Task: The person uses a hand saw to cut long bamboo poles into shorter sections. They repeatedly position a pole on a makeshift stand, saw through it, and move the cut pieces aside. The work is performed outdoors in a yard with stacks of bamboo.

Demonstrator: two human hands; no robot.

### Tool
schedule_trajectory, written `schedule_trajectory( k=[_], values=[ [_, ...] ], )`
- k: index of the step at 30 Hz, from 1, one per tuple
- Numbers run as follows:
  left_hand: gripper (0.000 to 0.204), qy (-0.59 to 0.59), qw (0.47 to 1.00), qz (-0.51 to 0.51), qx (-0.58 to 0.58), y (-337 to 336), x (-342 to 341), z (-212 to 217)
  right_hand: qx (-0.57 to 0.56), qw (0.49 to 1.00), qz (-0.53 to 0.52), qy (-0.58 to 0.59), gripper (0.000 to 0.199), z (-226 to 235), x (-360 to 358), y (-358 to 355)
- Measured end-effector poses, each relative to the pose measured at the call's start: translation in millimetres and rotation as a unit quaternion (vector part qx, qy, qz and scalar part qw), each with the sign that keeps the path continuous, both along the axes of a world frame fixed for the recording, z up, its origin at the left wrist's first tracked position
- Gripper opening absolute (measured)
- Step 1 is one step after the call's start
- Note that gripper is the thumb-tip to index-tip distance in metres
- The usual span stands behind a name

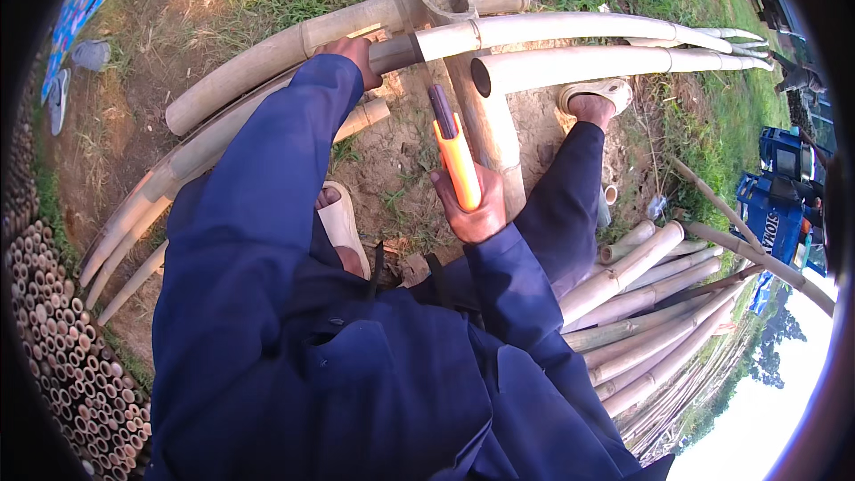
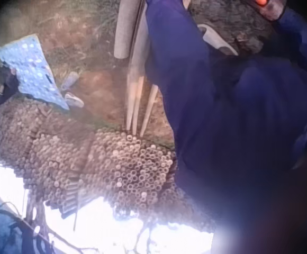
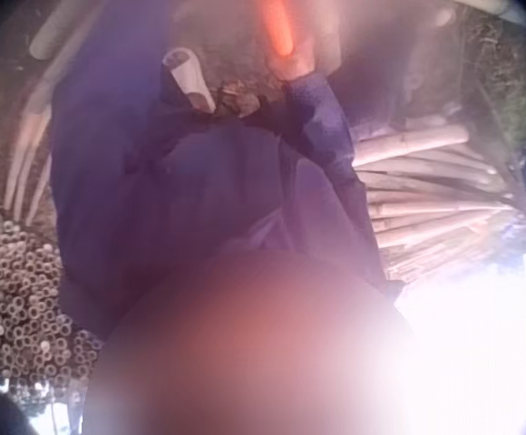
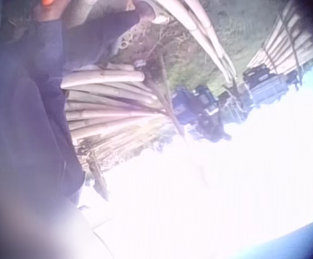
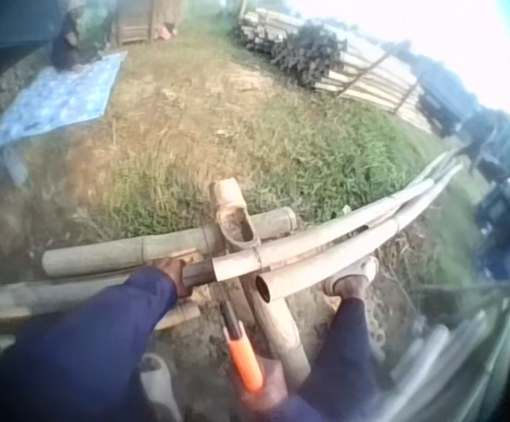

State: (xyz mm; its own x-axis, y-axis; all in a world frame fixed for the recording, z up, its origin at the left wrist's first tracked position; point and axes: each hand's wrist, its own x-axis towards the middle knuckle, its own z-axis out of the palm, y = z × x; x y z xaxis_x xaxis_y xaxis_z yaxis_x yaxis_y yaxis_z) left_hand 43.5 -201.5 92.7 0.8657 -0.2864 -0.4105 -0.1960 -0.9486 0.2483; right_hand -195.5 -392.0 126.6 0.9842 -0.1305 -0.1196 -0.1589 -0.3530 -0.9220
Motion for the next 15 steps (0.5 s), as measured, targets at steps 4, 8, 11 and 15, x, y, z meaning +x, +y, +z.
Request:
schedule_trajectory(
  k=[4,8,11,15],
  values=[
    [0.066,0.03,0.999,-0.003,0.011,8,-1,-2,-0.044,0.998,0.021,0.037,0.02,42,-91,-26],
    [0.067,0.025,1.0,0.013,0.002,3,-8,-7,-0.102,0.994,0.039,0.016,0.023,78,-128,-36],
    [0.063,0.048,0.999,0.018,0.011,-8,-1,4,-0.032,0.997,0.015,0.071,0.011,12,-39,-23],
    [0.064,0.044,0.999,0.012,0.012,-1,-7,-3,-0.013,1.0,-0.013,-0.01,0.015,4,-33,-7]
  ],
)
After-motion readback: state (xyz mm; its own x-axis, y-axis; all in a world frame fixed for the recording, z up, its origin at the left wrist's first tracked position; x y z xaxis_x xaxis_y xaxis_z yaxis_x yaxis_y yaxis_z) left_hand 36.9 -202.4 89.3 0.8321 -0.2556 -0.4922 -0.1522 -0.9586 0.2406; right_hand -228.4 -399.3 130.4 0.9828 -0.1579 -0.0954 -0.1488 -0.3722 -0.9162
